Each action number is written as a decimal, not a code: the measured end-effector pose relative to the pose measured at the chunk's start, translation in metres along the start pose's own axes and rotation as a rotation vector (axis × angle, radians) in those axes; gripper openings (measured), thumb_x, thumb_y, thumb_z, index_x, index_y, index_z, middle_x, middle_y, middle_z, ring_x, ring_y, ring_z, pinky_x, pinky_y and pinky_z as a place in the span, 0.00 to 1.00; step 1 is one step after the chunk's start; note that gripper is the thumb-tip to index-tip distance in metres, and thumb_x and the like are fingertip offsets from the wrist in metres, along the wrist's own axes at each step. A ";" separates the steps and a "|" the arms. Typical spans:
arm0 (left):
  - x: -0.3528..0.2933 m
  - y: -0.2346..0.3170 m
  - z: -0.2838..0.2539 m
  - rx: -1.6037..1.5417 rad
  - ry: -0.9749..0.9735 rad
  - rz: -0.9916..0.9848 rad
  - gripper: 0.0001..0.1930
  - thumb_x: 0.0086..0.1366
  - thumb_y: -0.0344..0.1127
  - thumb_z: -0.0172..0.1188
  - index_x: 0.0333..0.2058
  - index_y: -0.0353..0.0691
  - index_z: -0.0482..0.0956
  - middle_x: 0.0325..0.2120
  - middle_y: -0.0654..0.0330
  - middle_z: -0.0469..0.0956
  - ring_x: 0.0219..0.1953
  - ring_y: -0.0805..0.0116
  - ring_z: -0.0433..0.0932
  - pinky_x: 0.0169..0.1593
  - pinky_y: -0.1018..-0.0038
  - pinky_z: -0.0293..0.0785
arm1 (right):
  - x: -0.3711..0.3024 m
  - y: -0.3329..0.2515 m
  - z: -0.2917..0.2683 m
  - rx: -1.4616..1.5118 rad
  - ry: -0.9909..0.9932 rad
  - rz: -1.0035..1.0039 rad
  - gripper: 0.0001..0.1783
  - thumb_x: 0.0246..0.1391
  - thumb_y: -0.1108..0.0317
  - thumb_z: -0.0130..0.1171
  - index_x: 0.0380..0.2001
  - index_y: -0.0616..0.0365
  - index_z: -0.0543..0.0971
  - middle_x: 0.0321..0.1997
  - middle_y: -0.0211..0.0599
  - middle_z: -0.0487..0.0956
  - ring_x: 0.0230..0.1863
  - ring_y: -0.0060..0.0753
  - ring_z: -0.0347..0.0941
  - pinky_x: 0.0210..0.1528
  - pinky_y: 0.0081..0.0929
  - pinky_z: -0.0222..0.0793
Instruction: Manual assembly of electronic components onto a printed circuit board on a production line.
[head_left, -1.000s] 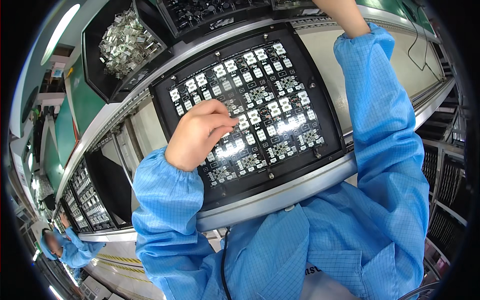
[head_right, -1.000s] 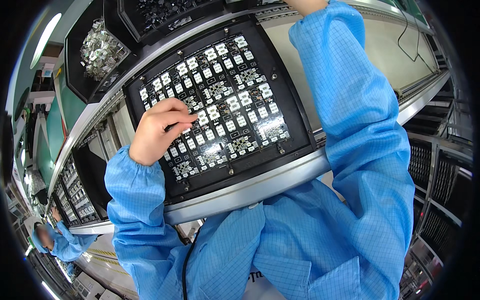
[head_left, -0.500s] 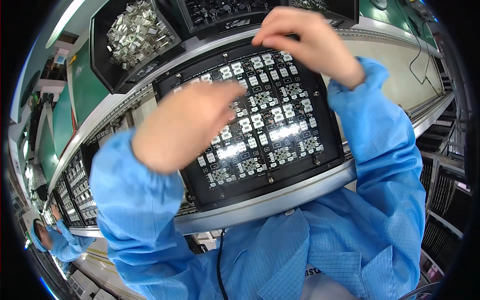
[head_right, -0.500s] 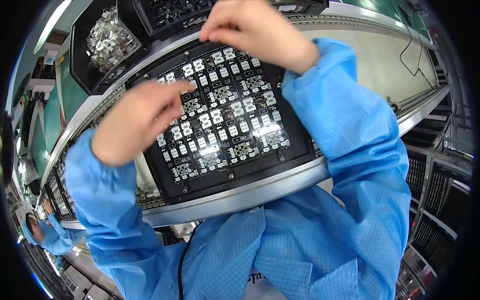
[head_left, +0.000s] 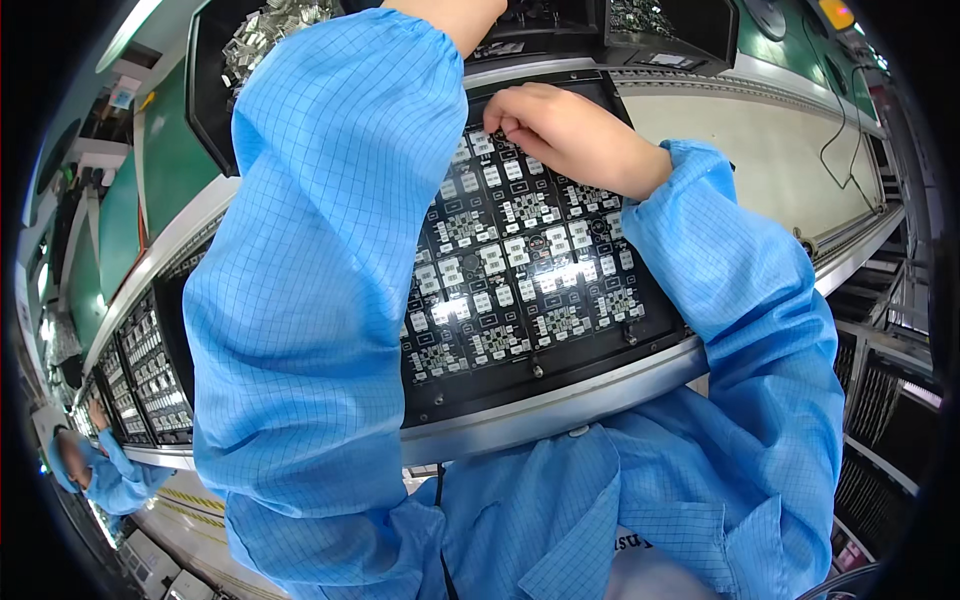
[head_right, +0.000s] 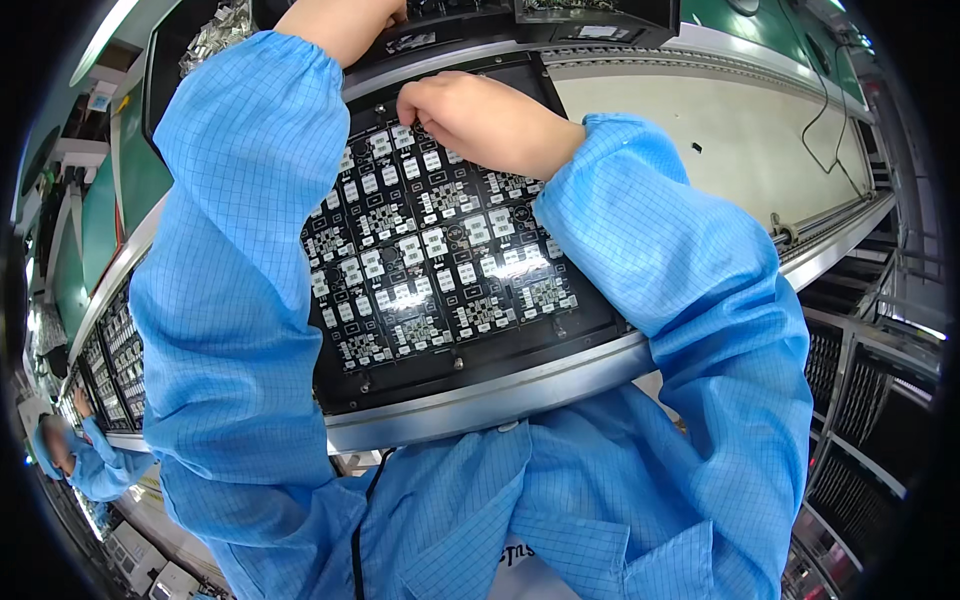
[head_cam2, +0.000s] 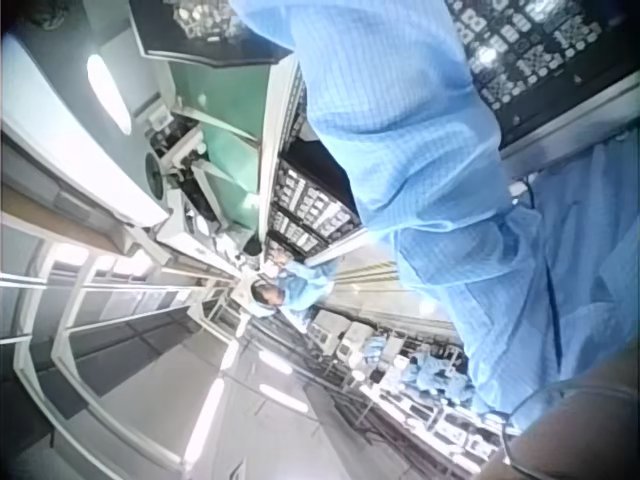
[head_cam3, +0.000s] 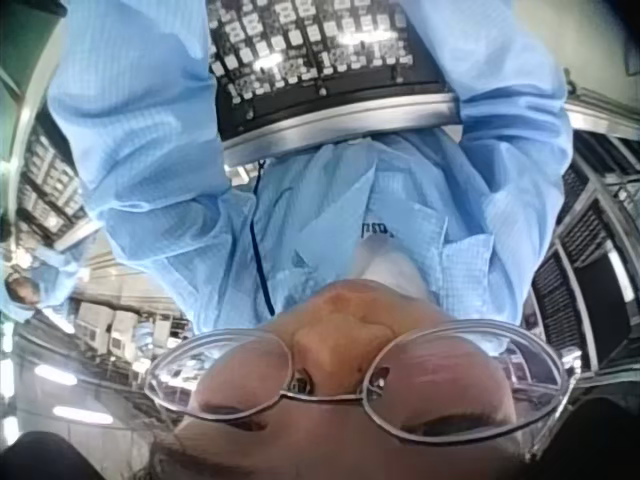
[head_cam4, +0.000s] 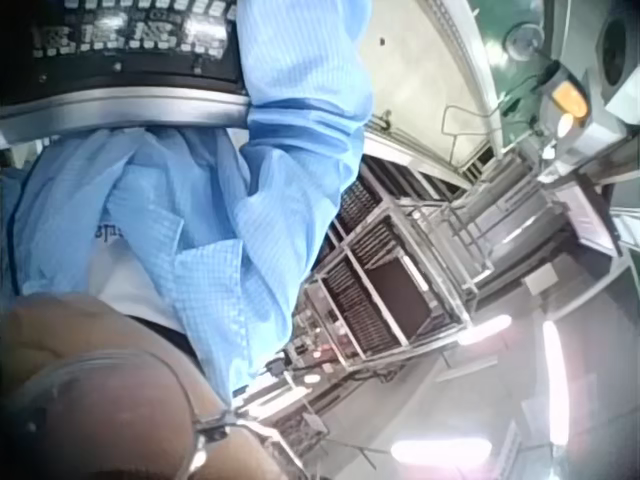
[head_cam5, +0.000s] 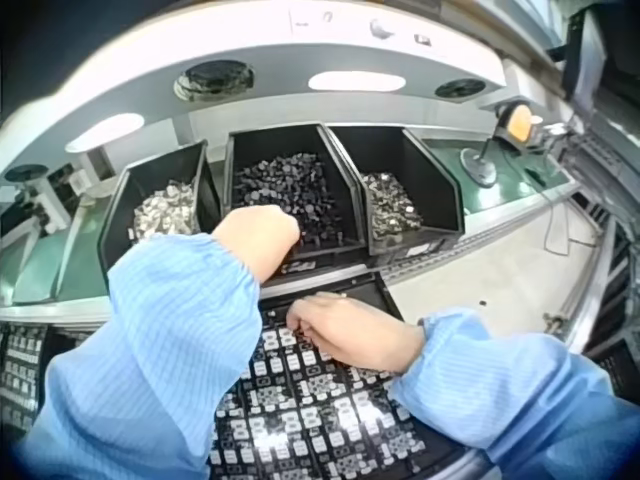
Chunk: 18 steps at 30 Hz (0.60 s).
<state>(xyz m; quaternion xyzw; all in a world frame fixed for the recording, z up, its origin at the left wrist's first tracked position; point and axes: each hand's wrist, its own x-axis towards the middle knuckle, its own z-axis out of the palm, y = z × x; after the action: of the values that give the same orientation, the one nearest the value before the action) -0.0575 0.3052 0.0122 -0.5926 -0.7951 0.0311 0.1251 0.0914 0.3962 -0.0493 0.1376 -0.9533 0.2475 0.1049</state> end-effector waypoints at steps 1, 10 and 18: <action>0.001 0.000 0.000 -0.021 0.044 -0.016 0.09 0.54 0.30 0.52 0.28 0.38 0.81 0.28 0.49 0.79 0.36 0.54 0.80 0.41 0.64 0.76 | 0.001 0.000 0.000 0.000 0.002 0.002 0.08 0.51 0.78 0.53 0.37 0.60 0.72 0.34 0.39 0.75 0.37 0.40 0.73 0.40 0.32 0.70; 0.012 -0.011 0.003 -0.055 0.154 0.033 0.06 0.52 0.28 0.54 0.27 0.36 0.80 0.27 0.47 0.78 0.35 0.51 0.78 0.40 0.61 0.74 | 0.008 -0.005 -0.005 -0.054 -0.140 0.060 0.11 0.51 0.77 0.54 0.39 0.60 0.71 0.34 0.40 0.76 0.35 0.41 0.74 0.40 0.32 0.71; -0.056 -0.011 -0.027 -0.390 0.426 0.239 0.07 0.60 0.28 0.55 0.38 0.38 0.75 0.30 0.53 0.75 0.35 0.55 0.75 0.40 0.68 0.70 | 0.009 0.000 -0.095 0.065 0.541 0.246 0.08 0.52 0.76 0.53 0.36 0.62 0.74 0.25 0.31 0.76 0.27 0.17 0.71 0.31 0.16 0.68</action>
<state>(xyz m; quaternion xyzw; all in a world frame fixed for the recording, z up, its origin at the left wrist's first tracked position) -0.0462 0.2458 0.0308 -0.6879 -0.6667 -0.2325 0.1682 0.0956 0.4419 0.0349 -0.0465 -0.8917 0.3165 0.3201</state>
